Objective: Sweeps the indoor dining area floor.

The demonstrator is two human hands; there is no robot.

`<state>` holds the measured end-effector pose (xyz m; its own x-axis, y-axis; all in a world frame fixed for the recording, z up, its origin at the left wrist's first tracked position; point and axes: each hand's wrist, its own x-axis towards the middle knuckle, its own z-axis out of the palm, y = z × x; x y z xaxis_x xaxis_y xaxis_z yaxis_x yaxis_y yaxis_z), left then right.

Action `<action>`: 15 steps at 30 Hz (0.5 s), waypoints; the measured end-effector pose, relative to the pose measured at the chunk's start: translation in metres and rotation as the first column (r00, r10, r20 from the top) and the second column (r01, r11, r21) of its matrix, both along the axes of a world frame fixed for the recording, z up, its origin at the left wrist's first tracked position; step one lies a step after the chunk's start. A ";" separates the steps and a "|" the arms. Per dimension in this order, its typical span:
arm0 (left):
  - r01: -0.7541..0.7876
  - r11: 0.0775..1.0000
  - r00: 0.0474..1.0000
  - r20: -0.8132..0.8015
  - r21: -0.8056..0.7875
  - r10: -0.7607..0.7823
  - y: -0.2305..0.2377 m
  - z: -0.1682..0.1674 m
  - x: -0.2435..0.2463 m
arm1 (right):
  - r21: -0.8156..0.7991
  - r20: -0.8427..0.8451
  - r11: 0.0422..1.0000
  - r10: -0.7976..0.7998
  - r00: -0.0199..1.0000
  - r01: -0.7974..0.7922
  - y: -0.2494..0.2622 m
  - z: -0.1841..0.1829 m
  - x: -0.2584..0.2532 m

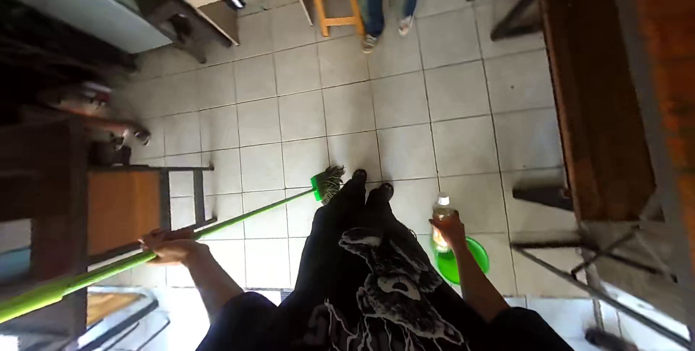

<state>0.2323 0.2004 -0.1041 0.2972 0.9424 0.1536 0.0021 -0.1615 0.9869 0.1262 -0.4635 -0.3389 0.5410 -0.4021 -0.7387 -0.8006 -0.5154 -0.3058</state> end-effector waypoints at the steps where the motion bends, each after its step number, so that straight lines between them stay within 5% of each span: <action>1: -0.053 0.999 0.999 0.013 -0.013 0.053 0.002 0.009 -0.009 | 0.014 0.004 0.999 0.029 1.000 -0.029 0.007 -0.002 0.004; 10: -0.145 0.989 0.984 0.111 0.038 0.140 0.029 0.035 -0.065 | 0.102 0.038 0.953 0.283 0.958 -0.285 0.084 -0.005 0.076; 15: -0.184 0.969 0.976 0.150 0.165 0.160 0.058 0.051 -0.080 | 0.157 0.200 0.882 0.413 0.889 -0.445 0.147 0.002 0.136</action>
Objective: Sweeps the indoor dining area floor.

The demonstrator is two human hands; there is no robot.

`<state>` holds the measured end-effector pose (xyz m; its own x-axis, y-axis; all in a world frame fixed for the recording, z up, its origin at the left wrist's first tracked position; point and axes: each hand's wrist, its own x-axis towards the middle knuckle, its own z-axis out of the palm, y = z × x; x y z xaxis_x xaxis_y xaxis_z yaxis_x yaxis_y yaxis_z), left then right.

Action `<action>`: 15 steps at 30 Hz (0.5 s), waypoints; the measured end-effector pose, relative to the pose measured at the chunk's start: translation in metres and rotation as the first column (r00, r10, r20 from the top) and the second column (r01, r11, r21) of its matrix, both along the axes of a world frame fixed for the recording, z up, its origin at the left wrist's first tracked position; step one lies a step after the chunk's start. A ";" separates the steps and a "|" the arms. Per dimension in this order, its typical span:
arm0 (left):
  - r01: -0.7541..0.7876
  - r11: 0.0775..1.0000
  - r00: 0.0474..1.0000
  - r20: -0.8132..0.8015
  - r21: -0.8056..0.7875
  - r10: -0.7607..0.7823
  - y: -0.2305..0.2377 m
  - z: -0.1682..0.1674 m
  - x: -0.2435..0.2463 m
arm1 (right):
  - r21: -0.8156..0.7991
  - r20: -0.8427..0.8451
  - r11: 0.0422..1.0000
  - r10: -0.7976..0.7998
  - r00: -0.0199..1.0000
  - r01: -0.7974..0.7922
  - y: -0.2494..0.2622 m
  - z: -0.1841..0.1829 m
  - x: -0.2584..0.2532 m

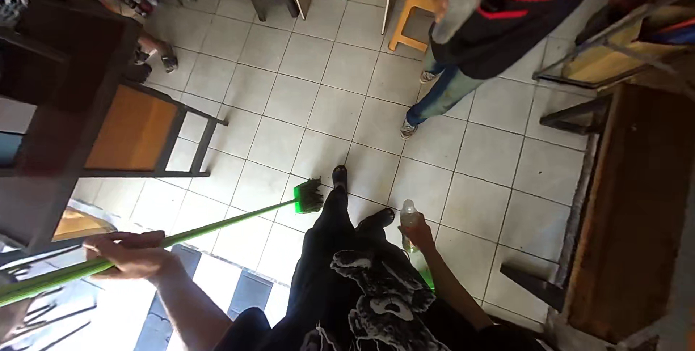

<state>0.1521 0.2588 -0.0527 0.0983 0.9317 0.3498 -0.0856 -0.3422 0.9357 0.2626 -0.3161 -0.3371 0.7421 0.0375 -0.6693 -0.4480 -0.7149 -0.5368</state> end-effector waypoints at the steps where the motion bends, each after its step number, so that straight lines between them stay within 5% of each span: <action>1: 0.001 1.000 1.000 0.003 0.011 -0.001 0.009 0.000 0.003 | 0.018 0.008 1.000 0.022 1.000 -0.022 0.017 0.003 0.014; 9: -0.059 0.980 0.998 -0.039 -0.189 0.053 0.101 -0.096 0.064 | -0.005 -0.101 0.995 0.094 0.990 -0.095 0.191 0.008 0.117; 15: -0.019 0.976 0.990 -0.142 -0.217 -0.013 0.132 -0.121 0.066 | -0.011 -0.290 0.988 0.142 0.947 -0.152 0.314 0.005 0.226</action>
